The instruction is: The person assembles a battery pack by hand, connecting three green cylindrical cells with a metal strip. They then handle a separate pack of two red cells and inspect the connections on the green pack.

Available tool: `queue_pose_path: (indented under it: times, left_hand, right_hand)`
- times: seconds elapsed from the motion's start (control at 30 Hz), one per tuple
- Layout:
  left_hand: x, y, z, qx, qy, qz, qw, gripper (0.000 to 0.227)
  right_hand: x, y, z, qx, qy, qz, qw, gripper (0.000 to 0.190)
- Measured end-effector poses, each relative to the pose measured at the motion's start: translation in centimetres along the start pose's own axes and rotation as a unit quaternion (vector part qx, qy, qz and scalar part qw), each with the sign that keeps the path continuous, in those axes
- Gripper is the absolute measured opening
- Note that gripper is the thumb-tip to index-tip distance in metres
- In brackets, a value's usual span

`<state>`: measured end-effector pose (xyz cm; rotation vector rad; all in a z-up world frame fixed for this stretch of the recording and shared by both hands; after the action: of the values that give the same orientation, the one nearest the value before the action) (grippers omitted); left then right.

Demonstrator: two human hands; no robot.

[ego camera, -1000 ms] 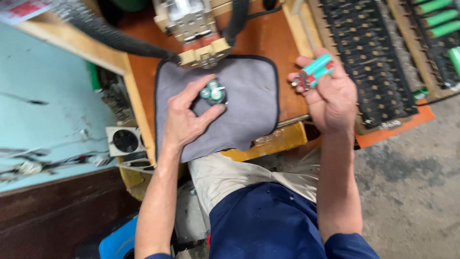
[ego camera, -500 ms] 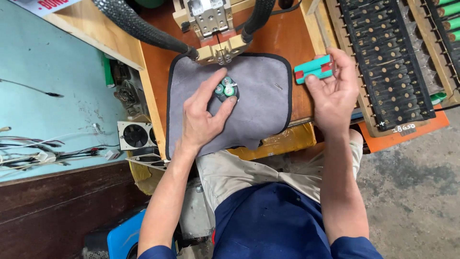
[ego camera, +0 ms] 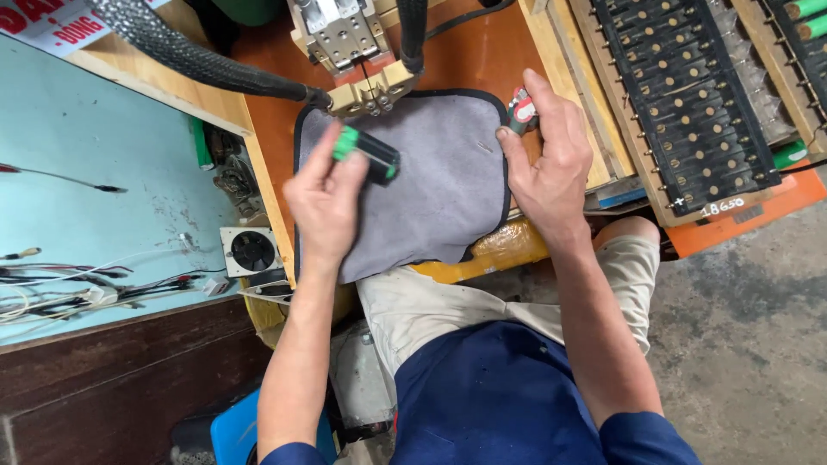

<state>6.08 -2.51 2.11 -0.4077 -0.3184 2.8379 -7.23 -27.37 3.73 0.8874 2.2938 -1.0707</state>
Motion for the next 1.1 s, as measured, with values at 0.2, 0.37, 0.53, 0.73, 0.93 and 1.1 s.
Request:
queue_pose_path:
  times: [0.2, 0.37, 0.53, 0.73, 0.93, 1.1]
  left_hand:
    - [-0.2, -0.5, -1.3, 0.425, -0.273, -0.008, 0.863, 0.050]
    - [-0.2, -0.6, -1.5, 0.433, -0.279, -0.011, 0.857, 0.050]
    - [0.0, 0.3, -1.5, 0.448, -0.264, -0.030, 0.854, 0.045]
    - [-0.1, 0.8, -1.6, 0.448, -0.242, -0.025, 0.860, 0.044]
    - [-0.3, 0.7, -2.2, 0.404, -0.192, -0.025, 0.894, 0.040]
    - [-0.2, 0.2, -4.0, 0.349, -0.155, -0.007, 0.924, 0.044]
  right_hand:
    - [-0.1, 0.1, -0.2, 0.020, -0.010, -0.012, 1.000, 0.051]
    - [0.4, 0.2, 1.3, -0.002, 0.073, -0.006, 0.997, 0.060]
    - [0.1, -1.1, 0.7, -0.034, 0.089, 0.016, 0.995, 0.042]
    - [0.3, -1.6, 0.8, -0.118, 0.057, 0.038, 0.991, 0.034]
    - [1.1, -1.2, 3.2, -0.331, 0.093, 0.089, 0.935, 0.038]
    - [1.4, -1.5, 3.5, -0.354, 0.092, 0.122, 0.923, 0.039]
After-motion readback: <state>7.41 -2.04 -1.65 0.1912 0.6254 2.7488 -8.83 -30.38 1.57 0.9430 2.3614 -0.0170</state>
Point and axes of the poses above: each hand's wrist, its own x-axis away from the middle knuckle, its own y-axis out of the palm, z = x × y, the point moved 8 cm from there along -x, towards the middle knuckle, and after that the axes turned 2 degrees about -y, right-handed, at the moved point
